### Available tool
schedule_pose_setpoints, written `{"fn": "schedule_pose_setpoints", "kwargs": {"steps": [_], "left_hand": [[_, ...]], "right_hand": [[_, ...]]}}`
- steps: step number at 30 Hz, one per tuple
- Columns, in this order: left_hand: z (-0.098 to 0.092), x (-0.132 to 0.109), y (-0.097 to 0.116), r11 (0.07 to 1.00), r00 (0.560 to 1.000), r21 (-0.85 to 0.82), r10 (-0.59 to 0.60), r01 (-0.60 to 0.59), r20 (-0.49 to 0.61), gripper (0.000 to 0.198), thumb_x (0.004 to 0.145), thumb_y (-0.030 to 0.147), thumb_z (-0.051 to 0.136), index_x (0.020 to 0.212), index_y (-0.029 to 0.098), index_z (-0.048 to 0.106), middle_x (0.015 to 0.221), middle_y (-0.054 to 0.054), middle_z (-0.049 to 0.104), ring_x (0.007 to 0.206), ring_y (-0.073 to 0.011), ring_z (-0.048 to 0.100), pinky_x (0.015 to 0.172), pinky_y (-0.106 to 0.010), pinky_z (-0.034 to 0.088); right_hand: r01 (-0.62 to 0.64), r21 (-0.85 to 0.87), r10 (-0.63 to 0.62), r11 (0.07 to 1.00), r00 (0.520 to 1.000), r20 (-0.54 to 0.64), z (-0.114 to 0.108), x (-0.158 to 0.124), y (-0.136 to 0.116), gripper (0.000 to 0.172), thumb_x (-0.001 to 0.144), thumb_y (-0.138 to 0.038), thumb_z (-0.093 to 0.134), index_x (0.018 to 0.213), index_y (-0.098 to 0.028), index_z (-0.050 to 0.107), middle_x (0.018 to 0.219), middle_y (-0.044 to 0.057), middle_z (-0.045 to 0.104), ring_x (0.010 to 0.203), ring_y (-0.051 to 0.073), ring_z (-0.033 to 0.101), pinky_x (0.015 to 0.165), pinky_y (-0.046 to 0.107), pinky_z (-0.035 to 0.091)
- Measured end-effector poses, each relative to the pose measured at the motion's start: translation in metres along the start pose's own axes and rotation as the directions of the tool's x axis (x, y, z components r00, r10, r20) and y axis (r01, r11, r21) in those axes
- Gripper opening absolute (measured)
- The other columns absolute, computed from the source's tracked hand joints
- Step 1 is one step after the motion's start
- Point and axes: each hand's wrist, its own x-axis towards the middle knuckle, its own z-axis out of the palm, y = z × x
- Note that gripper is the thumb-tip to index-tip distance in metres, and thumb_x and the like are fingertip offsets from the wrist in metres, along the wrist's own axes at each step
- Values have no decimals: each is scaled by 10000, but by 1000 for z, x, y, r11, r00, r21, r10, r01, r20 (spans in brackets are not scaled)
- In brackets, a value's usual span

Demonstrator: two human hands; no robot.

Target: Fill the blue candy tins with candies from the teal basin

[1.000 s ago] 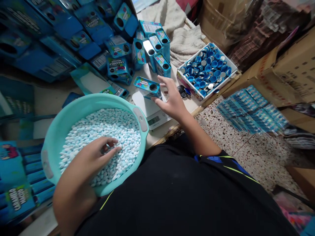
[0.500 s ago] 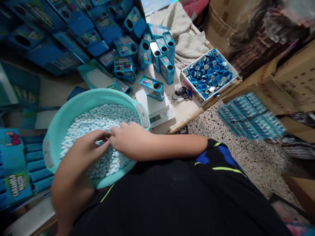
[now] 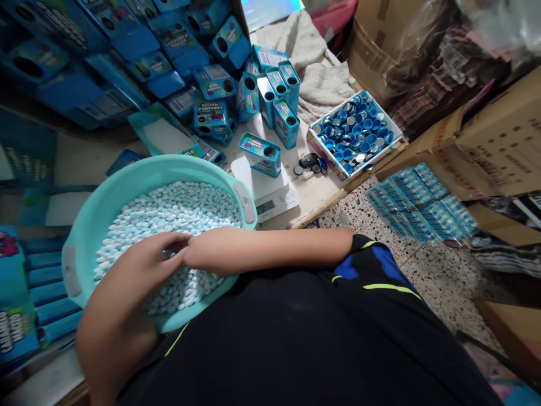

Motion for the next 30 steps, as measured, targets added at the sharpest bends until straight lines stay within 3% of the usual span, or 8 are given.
{"fn": "schedule_pose_setpoints", "kwargs": {"steps": [6, 10, 11, 13, 15, 18, 22, 30], "left_hand": [[2, 5, -7, 999, 999, 6, 37, -37, -32, 461, 865, 445, 456, 1072, 188, 777, 1234, -176, 798, 1164, -381, 717, 1099, -531, 530], [7, 6, -11, 1000, 999, -12, 7, -7, -54, 458, 877, 498, 492, 1068, 204, 786, 1210, -148, 812, 1141, -378, 738, 1093, -507, 542], [8, 6, -13, 1000, 998, -15, -5, 4, -59, 460, 873, 506, 503, 1071, 203, 789, 1199, -145, 814, 1135, -377, 743, 1085, -501, 549], [10, 6, -17, 1000, 998, -10, -23, 22, -61, 471, 869, 513, 512, 1076, 198, 794, 1175, -146, 818, 1122, -378, 748, 1060, -499, 565], [12, 6, -20, 1000, 998, -2, -32, 31, -46, 475, 871, 510, 514, 1081, 191, 795, 1163, -150, 820, 1109, -377, 749, 1037, -500, 575], [13, 6, -23, 999, 999, -9, -36, 36, -27, 467, 869, 497, 526, 1083, 178, 792, 1145, -159, 821, 1084, -368, 751, 1018, -497, 581], [13, 7, -23, 999, 999, -36, -37, 36, -23, 448, 871, 489, 538, 1082, 186, 792, 1165, -158, 821, 1090, -363, 748, 1033, -498, 570], [11, 4, -19, 999, 998, -36, -43, 41, -41, 438, 872, 496, 534, 1062, 204, 800, 1170, -136, 827, 1104, -359, 751, 1043, -473, 565]], "right_hand": [[8, 27, -5, 1000, 995, -99, -10, -2, 11, 324, 987, -29, 473, 1167, -103, 731, 1140, 150, 748, 913, 208, 708, 786, 329, 536], [-93, 87, 114, 992, 957, -268, -34, -25, 28, 330, 987, -40, 481, 1164, -119, 748, 1207, 137, 734, 1049, 201, 691, 923, 334, 545], [-144, 118, 177, 982, 920, -350, -41, -36, 35, 326, 977, -50, 499, 1160, -132, 755, 1224, 125, 733, 1079, 196, 685, 959, 331, 543], [-261, 180, 318, 948, 784, -534, -55, -63, 52, 314, 962, -80, 516, 1126, -164, 770, 1187, 88, 745, 1052, 178, 682, 978, 329, 548], [-357, 230, 418, 905, 656, -628, -66, -88, 70, 293, 951, -132, 528, 1089, -182, 782, 1115, 64, 751, 957, 165, 684, 933, 336, 573], [-447, 229, 474, 865, 576, -666, -73, -114, 93, 264, 908, -201, 578, 1045, -187, 803, 1007, 54, 742, 865, 170, 681, 902, 371, 603], [-495, 151, 469, 856, 618, -632, -72, -120, 110, 264, 872, -221, 598, 1009, -207, 823, 943, 45, 737, 845, 182, 689, 906, 411, 617], [-482, 58, 416, 874, 682, -601, -71, -116, 108, 297, 882, -176, 573, 1032, -212, 827, 1015, 67, 752, 905, 204, 696, 914, 417, 595]]}}
